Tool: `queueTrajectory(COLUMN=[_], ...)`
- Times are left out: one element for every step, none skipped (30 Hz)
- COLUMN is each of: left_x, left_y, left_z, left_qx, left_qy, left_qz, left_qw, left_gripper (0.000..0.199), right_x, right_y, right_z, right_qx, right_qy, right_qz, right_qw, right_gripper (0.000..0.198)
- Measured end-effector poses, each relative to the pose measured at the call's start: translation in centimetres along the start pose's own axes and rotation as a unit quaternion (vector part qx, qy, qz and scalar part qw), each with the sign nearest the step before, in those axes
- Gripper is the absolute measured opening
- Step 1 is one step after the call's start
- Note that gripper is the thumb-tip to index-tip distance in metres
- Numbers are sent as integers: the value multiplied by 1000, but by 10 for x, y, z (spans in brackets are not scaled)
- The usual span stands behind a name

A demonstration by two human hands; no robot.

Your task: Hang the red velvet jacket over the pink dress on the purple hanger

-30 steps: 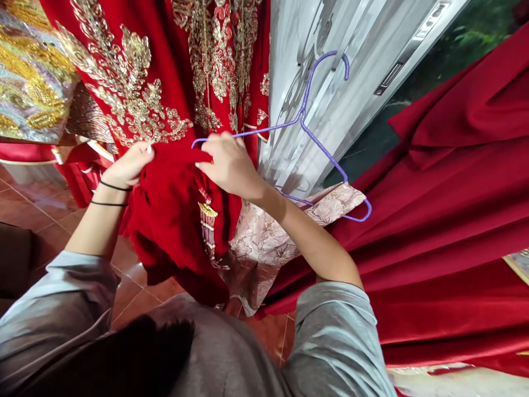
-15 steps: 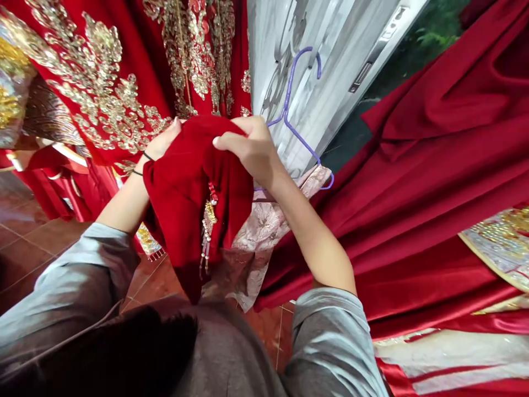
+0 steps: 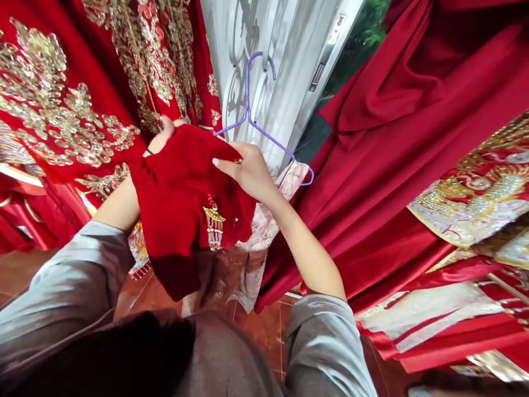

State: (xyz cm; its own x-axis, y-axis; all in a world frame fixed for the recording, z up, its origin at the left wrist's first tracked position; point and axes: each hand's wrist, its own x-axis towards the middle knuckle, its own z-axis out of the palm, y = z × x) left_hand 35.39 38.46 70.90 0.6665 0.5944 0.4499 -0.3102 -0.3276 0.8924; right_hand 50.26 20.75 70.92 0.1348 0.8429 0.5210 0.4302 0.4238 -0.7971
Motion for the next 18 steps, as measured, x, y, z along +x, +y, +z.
queueTrajectory(left_x=[2, 5, 8, 12, 17, 23, 28, 33, 36, 37, 36, 33, 26, 16, 4, -8, -21, -32], left_y=[1, 2, 0, -2, -6, -10, -14, -16, -15, -11, -3, 8, 20, 33, 44, 53, 58, 60], left_z=[-1, -1, 0, 2, 4, 5, 6, 6, 4, 1, -2, -5, -8, -8, -5, 0, 7, 15], left_qx=[-16, -32, -41, -39, -26, -3, 20, 36, 50, 63, 84, 116, 160, 215, 273, 330, 377, 395], left_qy=[-6, -19, -45, -79, -114, -146, -172, -193, -206, -207, -201, -188, -169, -148, -134, -124, -115, -94], left_qz=[16, 28, 28, 17, -2, -25, -45, -58, -62, -55, -43, -25, -7, 6, 11, 12, 19, 34], left_qw=[1000, 999, 998, 996, 993, 989, 984, 979, 975, 975, 975, 975, 972, 965, 953, 936, 919, 913], left_gripper=[41, 41, 39, 36, 35, 36, 38, 42, 44, 45, 44, 40, 36, 33, 34, 37, 39, 36], right_x=[-2, -5, -8, -12, -15, -19, -21, -23, -25, -25, -25, -25, -24, -24, -24, -25, -27, -28], right_y=[-2, -1, 4, 12, 22, 33, 44, 54, 62, 68, 71, 72, 70, 67, 62, 55, 49, 42], right_z=[-4, -7, -9, -9, -8, -6, -3, 1, 5, 8, 12, 15, 18, 20, 21, 19, 14, 4], right_qx=[-3, 3, 17, 37, 58, 77, 90, 98, 99, 98, 98, 100, 103, 107, 107, 95, 70, 31], right_qy=[17, 34, 46, 53, 54, 53, 53, 53, 55, 57, 58, 59, 58, 58, 56, 51, 49, 62], right_qz=[-15, -21, -13, 6, 33, 59, 79, 89, 93, 92, 93, 96, 102, 107, 110, 108, 97, 76], right_qw=[1000, 999, 999, 998, 996, 994, 991, 990, 989, 989, 989, 989, 988, 987, 987, 988, 992, 995], right_gripper=[35, 35, 34, 34, 35, 36, 37, 38, 38, 38, 38, 38, 38, 39, 40, 40, 40, 40])
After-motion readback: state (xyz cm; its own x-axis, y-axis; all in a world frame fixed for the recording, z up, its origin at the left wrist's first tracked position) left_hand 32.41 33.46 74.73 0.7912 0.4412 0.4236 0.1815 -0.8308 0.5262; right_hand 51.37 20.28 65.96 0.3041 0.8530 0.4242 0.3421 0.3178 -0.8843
